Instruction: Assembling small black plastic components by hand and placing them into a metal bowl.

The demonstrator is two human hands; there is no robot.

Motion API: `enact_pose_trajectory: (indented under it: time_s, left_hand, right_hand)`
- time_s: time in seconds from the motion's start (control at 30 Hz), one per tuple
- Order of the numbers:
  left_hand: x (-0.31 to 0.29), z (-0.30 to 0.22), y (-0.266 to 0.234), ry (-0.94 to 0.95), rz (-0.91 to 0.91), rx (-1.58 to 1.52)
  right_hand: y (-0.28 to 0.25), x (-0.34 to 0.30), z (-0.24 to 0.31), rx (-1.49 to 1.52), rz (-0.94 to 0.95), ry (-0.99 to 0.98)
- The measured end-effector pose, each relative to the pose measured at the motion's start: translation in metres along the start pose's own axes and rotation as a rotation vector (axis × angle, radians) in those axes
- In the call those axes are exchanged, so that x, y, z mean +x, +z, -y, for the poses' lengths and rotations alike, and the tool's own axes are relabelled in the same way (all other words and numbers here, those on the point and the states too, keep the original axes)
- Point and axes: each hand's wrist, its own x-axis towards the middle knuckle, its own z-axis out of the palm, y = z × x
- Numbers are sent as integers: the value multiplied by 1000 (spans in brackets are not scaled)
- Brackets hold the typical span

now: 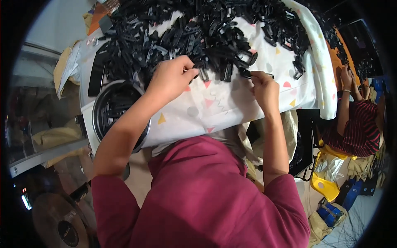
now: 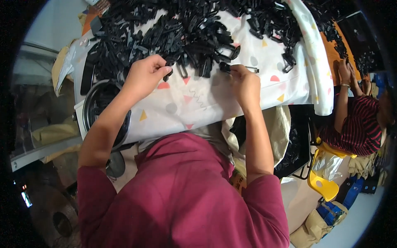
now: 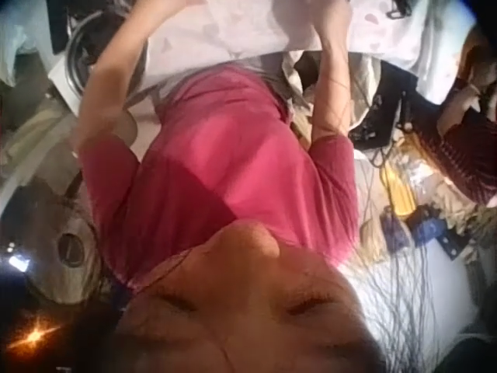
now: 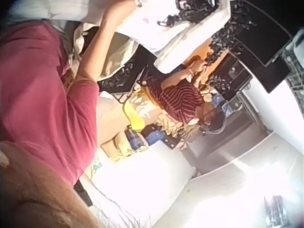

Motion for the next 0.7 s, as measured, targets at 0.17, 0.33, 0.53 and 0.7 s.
enact_pose_trajectory:
  time_s: [0.17, 0.33, 0.53, 0.7]
  left_hand:
    - [-28, -8, 10, -149, 41, -668]
    - [-65, -31, 27, -117, 28, -1207]
    - [-90, -34, 31, 304, -104, -1129]
    - [-93, -31, 34, 434, -219, -1054]
  right_hand:
    - [-11, -27, 27, 554, 100, 212]
    - [-9, -87, 88, 1116, 273, 184]
    - [0, -103, 94, 942, 196, -220]
    - [2, -103, 94, 733, 190, -401]
